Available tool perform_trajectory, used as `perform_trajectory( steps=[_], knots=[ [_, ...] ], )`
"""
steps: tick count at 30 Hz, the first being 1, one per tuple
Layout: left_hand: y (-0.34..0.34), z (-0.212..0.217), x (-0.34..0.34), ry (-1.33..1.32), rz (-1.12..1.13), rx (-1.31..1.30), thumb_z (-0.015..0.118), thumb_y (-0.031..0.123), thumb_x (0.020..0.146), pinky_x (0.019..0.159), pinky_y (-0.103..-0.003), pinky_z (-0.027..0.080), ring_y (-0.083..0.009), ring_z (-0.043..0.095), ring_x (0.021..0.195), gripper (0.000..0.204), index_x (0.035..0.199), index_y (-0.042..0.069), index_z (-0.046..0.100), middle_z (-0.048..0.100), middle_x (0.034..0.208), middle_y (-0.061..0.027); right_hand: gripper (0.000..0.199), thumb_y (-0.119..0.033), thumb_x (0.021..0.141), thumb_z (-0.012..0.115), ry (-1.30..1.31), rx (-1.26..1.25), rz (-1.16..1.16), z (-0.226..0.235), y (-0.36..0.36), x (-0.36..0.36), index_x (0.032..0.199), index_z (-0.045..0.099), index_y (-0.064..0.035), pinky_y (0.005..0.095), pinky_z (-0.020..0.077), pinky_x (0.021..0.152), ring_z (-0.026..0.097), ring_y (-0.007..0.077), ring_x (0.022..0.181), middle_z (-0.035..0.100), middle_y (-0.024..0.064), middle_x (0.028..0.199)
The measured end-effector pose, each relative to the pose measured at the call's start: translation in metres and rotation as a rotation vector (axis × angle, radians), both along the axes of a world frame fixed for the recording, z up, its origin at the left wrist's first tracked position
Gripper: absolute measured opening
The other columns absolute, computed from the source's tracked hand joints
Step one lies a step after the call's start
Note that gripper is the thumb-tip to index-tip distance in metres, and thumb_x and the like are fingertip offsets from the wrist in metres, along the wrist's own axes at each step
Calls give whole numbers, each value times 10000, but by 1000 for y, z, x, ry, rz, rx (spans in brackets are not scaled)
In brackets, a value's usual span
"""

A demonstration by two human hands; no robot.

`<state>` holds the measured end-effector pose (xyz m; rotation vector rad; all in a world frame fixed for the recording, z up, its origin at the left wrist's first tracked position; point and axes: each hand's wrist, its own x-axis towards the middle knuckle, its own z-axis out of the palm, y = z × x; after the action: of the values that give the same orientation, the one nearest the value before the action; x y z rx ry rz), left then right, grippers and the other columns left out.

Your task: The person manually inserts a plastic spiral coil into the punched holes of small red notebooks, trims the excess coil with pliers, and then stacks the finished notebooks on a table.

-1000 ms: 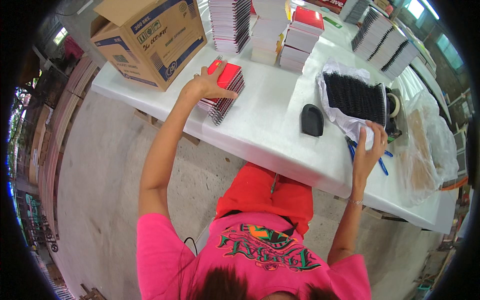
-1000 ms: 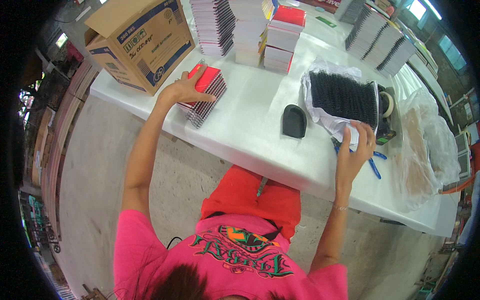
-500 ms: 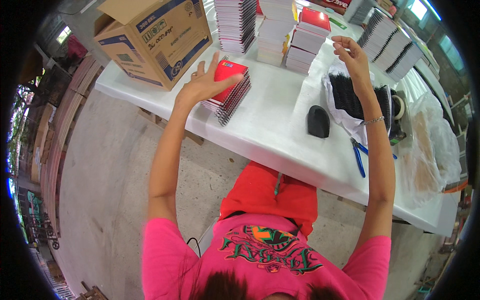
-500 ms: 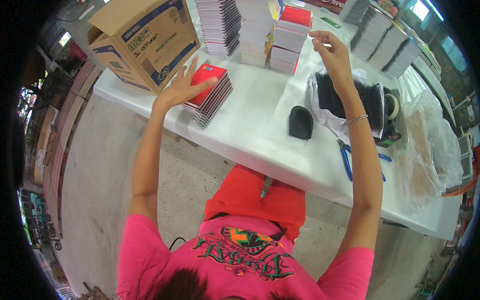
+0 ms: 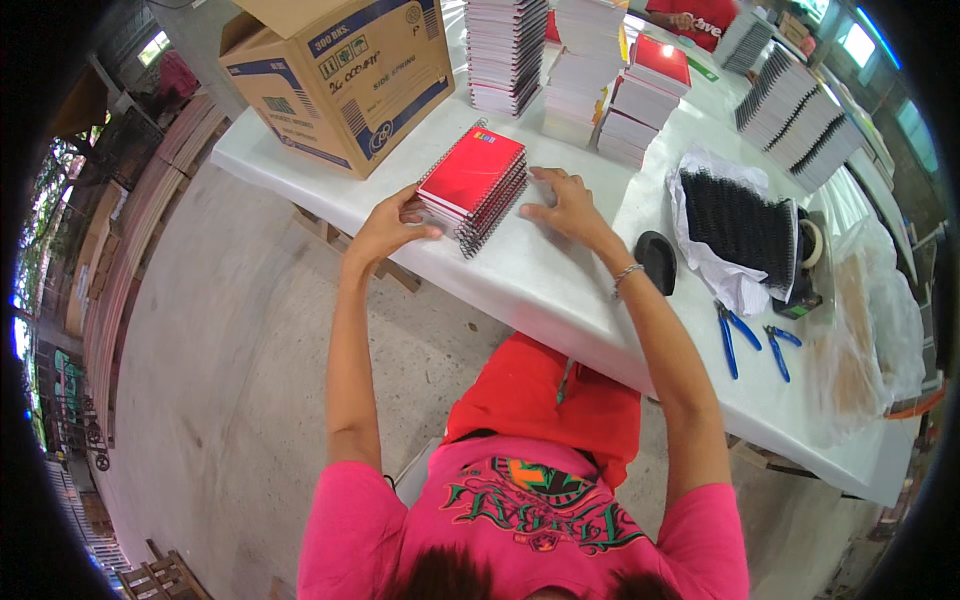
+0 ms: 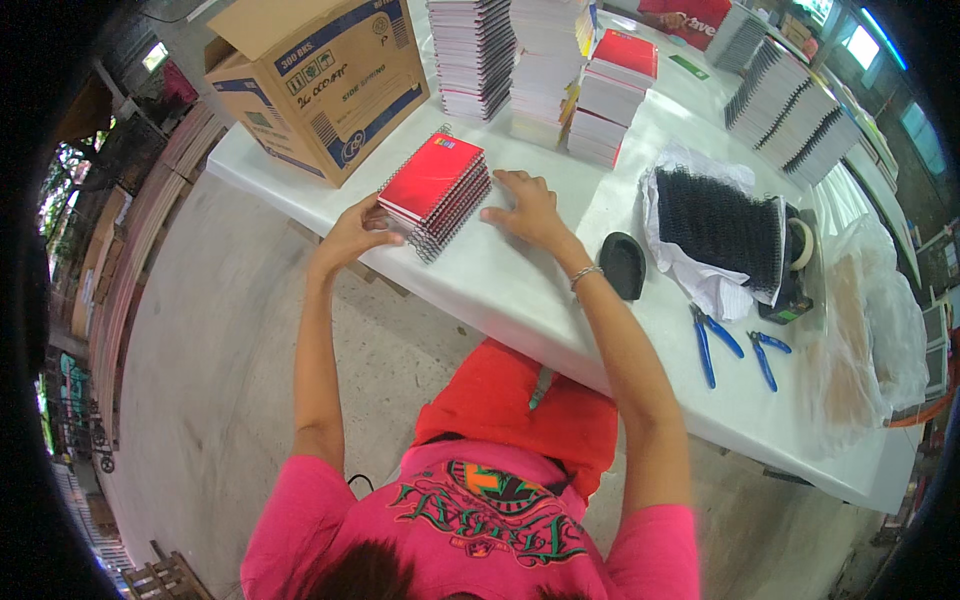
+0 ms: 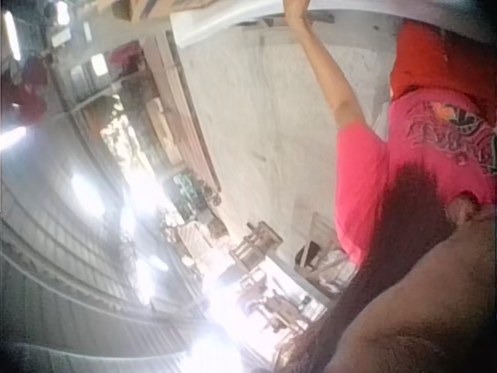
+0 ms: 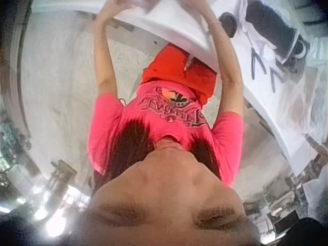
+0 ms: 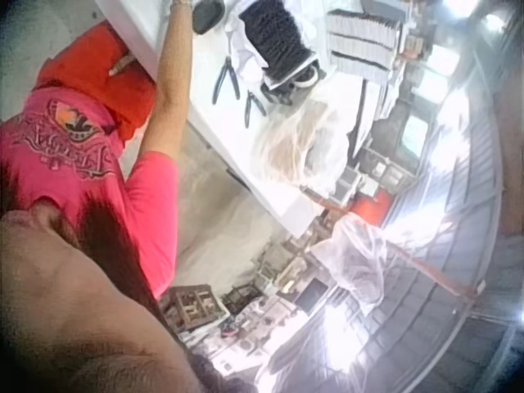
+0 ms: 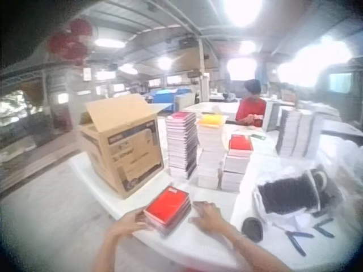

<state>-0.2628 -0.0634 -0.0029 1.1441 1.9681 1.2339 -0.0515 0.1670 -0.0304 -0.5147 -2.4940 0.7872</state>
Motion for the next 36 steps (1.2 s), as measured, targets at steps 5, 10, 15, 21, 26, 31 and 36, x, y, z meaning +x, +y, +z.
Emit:
perform_trajectory(
  steps=[5,10,15,21,26,31,36],
  knots=[
    [14,4,-2,107,16,7,851,59,666,826,-285,530,-146,656,852,597,1222,7,640,719,949,-90,527,-340,759,776,-24,2,-83,-7,-3,-14,1226,638,-138,530,347,988,490,313,1170,573,62,1276],
    [12,-4,-1,24,6,76,860,40,624,908,-327,518,-199,635,1011,931,1445,79,423,623,1189,-104,424,-373,904,652,-19,-97,16,-7,13,-12,1224,636,-95,436,406,964,559,292,1068,608,102,1195],
    [15,32,26,658,-4,126,883,38,488,1109,-424,378,-328,441,1307,1255,1546,211,232,395,1449,-142,547,-452,1005,453,232,-342,132,14,26,-27,1147,635,43,374,448,920,612,316,1007,650,216,1108],
    [33,79,28,1088,-210,-68,911,127,385,1161,-466,296,-342,333,1389,1348,1542,269,234,358,1499,-105,668,-500,1018,388,149,-366,128,50,21,-52,1107,621,119,384,449,912,629,305,1015,670,249,1075],
    [53,79,14,1244,-373,-144,935,199,326,1176,-491,255,-331,310,1412,1405,1539,298,234,356,1518,-71,506,-376,999,455,87,-176,188,54,16,-66,1067,653,84,400,475,867,657,350,934,688,251,981],
    [54,79,11,1264,-434,-134,946,226,331,1180,-502,254,-331,316,1413,1422,1541,342,206,361,1518,-73,400,-293,975,474,44,-153,135,52,12,-65,1082,662,43,414,488,841,657,371,932,680,249,1002],
    [58,80,11,1276,-449,-147,951,221,348,1168,-539,268,-344,323,1407,1439,1541,389,162,348,1526,-94,384,-285,973,471,47,-138,93,53,9,-65,1087,664,27,413,498,826,666,375,922,685,242,980]
  ],
)
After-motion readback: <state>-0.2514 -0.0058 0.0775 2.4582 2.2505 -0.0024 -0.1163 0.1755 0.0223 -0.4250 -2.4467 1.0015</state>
